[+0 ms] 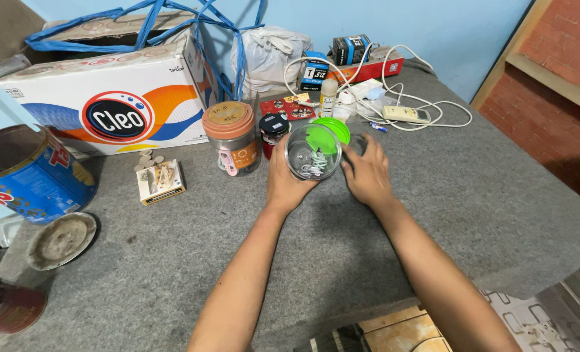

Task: The person opens and closes several plastic and metal containers on a cluttered table. They place small items like a cable and a hair clip into a clear plastic jar, then secure the lids on each container.

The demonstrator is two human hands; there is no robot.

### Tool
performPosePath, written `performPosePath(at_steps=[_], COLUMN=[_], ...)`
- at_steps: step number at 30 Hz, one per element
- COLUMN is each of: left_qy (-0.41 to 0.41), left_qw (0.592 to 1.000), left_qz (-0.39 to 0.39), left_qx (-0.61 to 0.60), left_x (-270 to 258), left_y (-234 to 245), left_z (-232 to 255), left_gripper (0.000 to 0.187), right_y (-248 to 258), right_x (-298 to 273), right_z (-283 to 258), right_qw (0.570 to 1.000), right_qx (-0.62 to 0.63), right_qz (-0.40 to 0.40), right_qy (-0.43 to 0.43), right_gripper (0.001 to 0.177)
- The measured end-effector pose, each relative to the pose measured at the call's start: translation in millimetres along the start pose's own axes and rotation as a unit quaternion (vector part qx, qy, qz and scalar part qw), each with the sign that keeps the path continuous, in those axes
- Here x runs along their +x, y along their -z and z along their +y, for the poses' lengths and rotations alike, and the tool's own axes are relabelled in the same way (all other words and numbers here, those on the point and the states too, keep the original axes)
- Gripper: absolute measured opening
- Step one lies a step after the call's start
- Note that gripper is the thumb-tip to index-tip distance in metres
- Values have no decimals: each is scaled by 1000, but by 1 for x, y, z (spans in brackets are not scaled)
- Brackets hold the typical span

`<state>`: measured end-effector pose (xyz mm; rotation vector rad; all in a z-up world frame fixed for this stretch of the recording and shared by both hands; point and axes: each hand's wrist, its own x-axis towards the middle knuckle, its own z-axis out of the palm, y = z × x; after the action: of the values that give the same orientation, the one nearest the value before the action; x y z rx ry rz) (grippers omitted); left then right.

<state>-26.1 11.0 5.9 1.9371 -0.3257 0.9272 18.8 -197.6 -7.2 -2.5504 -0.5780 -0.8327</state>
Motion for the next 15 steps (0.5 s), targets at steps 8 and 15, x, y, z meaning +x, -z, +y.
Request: performPosePath(at_steps=[8, 15], left_qy=[-10, 0], left_qw=[1000, 1000], left_qz=[-5, -28], left_qx=[16, 13], left_x=[1, 1], left_y=[1, 3], left_z=[3, 4], left_gripper=[103, 104], right_y=[-20, -16], right_x=[-1, 0], right_z=[23, 30], right_qw=[999, 981], right_qx=[34, 114], right_qz=[-17, -13], right_qy=[-37, -160], right_gripper=[42, 88])
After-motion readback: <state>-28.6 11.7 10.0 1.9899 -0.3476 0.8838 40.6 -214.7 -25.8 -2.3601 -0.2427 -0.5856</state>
